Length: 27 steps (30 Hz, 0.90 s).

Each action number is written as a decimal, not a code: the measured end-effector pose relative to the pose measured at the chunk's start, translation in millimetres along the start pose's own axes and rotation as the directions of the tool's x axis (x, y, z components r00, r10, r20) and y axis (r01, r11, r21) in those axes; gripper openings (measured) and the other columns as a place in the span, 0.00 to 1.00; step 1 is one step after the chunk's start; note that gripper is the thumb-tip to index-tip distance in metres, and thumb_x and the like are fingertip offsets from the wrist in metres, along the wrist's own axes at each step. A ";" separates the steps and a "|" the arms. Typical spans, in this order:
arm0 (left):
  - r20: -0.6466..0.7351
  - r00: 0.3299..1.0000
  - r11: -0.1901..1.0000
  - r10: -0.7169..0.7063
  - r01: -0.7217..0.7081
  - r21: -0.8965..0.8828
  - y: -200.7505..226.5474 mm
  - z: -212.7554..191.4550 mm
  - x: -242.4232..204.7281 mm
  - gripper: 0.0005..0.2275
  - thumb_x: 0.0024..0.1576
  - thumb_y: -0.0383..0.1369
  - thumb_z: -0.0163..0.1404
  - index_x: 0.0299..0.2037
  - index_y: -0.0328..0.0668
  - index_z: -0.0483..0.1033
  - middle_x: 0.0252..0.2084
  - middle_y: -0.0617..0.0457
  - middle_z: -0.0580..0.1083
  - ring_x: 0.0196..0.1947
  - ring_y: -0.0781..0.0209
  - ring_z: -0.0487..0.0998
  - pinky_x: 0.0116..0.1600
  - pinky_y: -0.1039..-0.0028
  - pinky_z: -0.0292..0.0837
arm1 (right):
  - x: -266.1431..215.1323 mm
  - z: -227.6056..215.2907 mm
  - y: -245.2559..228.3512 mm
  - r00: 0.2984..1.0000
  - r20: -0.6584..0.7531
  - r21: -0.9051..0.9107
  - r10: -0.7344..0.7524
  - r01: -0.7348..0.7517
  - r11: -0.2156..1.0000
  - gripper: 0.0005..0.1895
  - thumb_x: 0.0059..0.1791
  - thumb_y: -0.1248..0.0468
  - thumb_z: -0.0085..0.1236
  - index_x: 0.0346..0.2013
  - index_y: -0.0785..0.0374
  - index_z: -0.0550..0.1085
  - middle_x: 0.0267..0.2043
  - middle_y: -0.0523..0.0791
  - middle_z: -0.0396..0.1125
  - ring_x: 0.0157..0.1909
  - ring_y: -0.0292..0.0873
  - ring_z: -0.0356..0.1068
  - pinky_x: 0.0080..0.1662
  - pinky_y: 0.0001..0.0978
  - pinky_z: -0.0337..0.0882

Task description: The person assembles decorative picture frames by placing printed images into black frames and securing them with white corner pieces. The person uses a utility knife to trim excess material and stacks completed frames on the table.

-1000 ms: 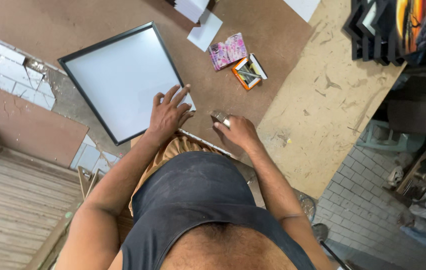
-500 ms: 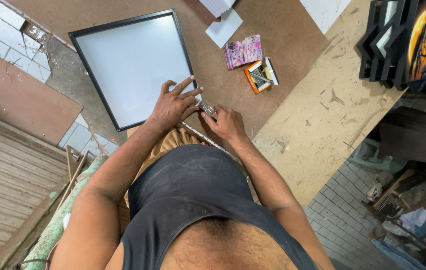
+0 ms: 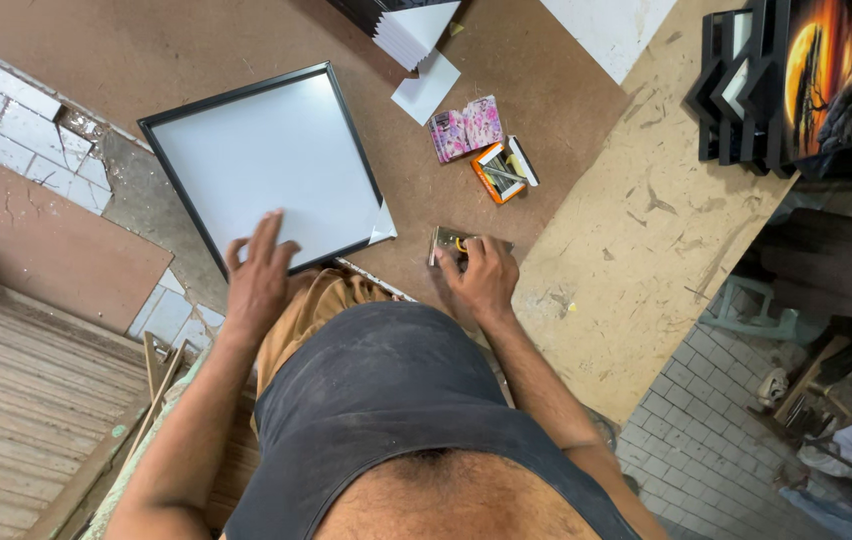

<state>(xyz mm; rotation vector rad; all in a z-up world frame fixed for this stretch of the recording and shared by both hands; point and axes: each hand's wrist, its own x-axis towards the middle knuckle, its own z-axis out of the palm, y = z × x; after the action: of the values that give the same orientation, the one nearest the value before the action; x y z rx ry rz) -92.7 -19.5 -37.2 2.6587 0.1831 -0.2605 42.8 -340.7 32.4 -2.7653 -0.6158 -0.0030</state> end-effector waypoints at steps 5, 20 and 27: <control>-0.235 0.971 0.900 0.042 0.065 0.432 -29.2 -36.6 -51.4 0.05 0.59 0.30 0.59 0.40 0.53 0.76 0.65 0.56 0.69 0.75 0.59 0.62 0.71 0.60 0.49 | 75.3 16.3 2.6 0.939 -0.326 -0.050 -0.109 0.098 0.994 0.20 0.51 0.50 0.66 0.40 0.66 0.75 0.42 0.49 0.69 0.43 0.52 0.71 0.44 0.47 0.70; -0.513 0.737 0.725 0.441 -0.629 -0.280 55.3 -253.1 11.1 0.11 0.53 0.26 0.57 0.46 0.47 0.79 0.50 0.58 0.79 0.53 0.58 0.77 0.60 0.65 0.63 | 156.7 42.0 34.2 0.977 0.038 0.059 0.208 -0.210 0.976 0.08 0.54 0.62 0.56 0.40 0.65 0.77 0.40 0.53 0.74 0.44 0.58 0.74 0.45 0.51 0.71; -0.533 0.705 0.623 0.469 -0.691 -0.366 88.0 -270.6 65.9 0.17 0.50 0.29 0.64 0.51 0.42 0.81 0.45 0.51 0.77 0.43 0.55 0.76 0.45 0.66 0.72 | 110.5 -74.4 -15.2 0.872 -0.426 0.071 0.240 -0.232 0.970 0.06 0.55 0.65 0.55 0.42 0.64 0.76 0.38 0.51 0.74 0.39 0.53 0.75 0.41 0.45 0.73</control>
<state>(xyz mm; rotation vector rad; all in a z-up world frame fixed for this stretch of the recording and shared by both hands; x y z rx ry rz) 27.8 31.8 223.8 2.0024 -0.4569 0.4897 141.5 -304.0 115.3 -2.6705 -0.1566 -0.5406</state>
